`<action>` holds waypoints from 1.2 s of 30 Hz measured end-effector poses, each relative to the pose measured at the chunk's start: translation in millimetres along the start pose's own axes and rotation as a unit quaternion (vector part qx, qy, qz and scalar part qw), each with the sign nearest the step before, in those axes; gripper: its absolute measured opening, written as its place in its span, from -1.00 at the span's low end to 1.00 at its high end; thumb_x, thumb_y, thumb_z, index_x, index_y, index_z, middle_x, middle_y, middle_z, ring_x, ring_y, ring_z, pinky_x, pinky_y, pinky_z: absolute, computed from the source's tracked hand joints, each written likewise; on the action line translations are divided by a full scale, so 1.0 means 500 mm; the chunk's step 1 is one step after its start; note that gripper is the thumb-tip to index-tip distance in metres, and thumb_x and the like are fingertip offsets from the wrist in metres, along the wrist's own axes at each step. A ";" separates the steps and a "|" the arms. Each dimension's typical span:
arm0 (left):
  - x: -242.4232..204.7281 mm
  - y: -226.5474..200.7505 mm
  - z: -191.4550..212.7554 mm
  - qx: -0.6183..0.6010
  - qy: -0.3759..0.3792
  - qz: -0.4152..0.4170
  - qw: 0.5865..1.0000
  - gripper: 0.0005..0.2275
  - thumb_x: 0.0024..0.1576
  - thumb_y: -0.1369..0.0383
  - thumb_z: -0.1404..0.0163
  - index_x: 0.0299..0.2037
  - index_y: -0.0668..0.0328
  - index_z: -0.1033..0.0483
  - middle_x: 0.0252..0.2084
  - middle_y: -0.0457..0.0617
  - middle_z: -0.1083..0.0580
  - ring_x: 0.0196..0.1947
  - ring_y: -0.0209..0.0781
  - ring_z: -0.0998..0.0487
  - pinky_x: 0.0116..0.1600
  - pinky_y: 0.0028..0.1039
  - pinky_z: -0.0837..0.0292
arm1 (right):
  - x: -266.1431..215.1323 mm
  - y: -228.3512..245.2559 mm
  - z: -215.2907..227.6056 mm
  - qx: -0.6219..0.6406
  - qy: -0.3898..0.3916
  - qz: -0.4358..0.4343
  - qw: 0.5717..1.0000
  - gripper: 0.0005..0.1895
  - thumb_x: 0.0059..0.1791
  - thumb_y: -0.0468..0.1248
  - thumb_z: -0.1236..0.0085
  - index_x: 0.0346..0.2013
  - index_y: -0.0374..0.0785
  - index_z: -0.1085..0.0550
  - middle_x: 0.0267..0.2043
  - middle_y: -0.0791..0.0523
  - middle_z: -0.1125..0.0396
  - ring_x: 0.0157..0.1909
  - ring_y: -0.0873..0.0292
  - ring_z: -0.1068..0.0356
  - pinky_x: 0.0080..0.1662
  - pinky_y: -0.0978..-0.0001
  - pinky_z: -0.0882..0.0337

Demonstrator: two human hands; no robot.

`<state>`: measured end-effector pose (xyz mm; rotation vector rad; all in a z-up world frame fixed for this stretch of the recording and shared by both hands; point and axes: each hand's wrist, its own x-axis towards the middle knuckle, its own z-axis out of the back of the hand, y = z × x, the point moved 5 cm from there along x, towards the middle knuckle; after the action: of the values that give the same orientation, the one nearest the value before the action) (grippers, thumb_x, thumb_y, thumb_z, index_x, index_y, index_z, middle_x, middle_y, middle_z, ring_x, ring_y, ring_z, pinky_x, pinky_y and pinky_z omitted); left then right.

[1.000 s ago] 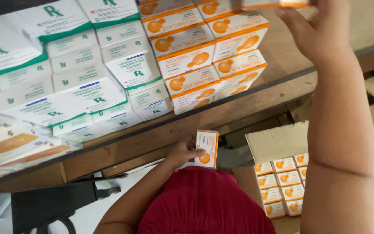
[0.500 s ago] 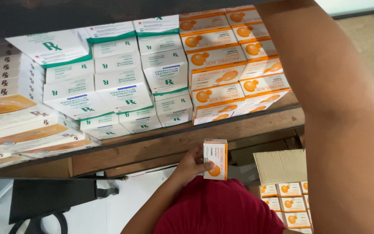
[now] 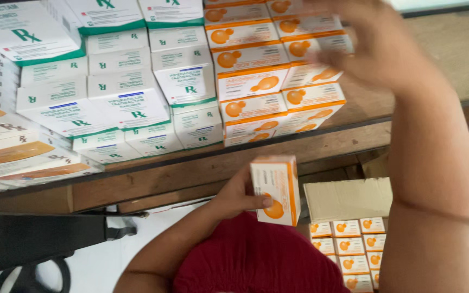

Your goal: The person repeatedly picks small orange-labeled boxes from a cardboard carton and places them onto a wooden shelf. The person handles the boxes one at a time, arranging them in neat rows on the shelf.

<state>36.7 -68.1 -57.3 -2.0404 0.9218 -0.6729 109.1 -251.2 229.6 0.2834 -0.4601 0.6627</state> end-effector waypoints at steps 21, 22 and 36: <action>-0.075 -0.211 0.010 0.102 -0.125 -0.330 0.930 -0.55 0.17 0.64 -0.11 0.25 0.23 -0.30 0.35 0.09 -0.26 0.39 0.00 -0.32 0.46 -0.07 -0.32 | -0.043 -0.277 -0.017 0.082 -0.219 -0.180 0.955 -0.48 -0.02 -0.34 -0.41 0.19 -0.29 -0.41 0.20 0.02 -0.40 0.23 -0.02 -0.39 0.26 0.17 -0.42; -0.098 -0.204 0.032 0.097 -0.155 -0.340 0.922 -0.62 0.17 0.68 -0.06 0.18 0.26 -0.36 0.28 0.10 -0.31 0.37 -0.03 -0.33 0.42 -0.08 -0.35 | -0.020 -0.313 -0.030 0.018 -0.199 -0.151 0.968 -0.49 0.03 -0.27 -0.40 0.21 -0.30 -0.41 0.22 0.00 -0.39 0.26 -0.06 -0.35 0.26 0.09 -0.36; -0.230 -0.131 0.127 0.096 -0.313 -0.329 0.886 -0.75 0.16 0.71 0.02 0.00 0.29 -0.39 0.00 0.11 -0.49 0.12 0.00 -0.54 0.29 -0.11 -0.41 | 0.127 -0.656 -0.120 -0.010 -0.151 -0.237 0.960 -0.62 0.13 -0.34 -0.29 0.17 -0.26 -0.34 0.20 0.04 -0.31 0.28 0.03 -0.30 0.28 0.12 -0.38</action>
<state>38.0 78.9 -55.0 -2.1663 -0.2237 -0.3636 384.2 -442.1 174.1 0.4610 -0.6637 0.1432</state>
